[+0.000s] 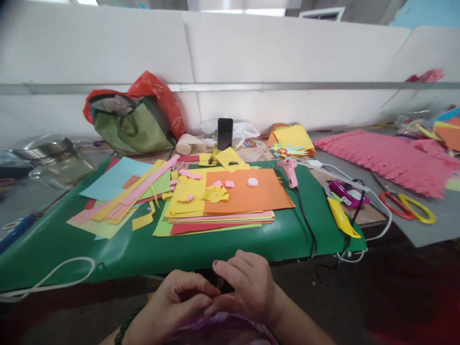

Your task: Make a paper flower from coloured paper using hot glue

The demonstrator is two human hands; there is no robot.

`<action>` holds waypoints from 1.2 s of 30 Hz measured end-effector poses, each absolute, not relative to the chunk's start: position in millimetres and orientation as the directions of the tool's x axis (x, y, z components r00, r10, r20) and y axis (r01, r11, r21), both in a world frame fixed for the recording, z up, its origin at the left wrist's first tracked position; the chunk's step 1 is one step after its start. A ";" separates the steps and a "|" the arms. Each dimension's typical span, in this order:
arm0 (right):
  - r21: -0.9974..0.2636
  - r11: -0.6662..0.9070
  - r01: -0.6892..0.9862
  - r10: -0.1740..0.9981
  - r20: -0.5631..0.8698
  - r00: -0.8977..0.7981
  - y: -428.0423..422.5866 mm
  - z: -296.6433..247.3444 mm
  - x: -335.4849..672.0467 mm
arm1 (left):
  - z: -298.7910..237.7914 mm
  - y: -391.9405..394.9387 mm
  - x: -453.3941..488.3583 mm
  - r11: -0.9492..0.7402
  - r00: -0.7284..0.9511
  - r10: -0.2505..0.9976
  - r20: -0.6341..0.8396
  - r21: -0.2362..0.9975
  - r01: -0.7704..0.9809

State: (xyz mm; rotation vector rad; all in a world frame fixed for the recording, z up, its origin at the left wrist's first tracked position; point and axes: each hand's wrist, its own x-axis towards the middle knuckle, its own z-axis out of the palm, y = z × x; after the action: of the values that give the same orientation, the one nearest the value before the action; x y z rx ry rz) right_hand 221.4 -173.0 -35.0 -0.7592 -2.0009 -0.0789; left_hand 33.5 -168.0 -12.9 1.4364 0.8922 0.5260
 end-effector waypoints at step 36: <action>-0.508 0.689 0.517 0.722 0.549 -0.422 -173.8 -9.5 239.2 | 34.9 -160.5 -2.0 -0.825 0.913 0.408 0.023 0.437 0.358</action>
State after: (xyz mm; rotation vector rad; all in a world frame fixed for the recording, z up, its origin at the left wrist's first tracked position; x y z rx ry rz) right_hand 239.2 -173.8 -9.5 -0.9458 -2.1181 0.3348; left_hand -2.0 -160.5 34.9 2.6411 0.5558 0.1602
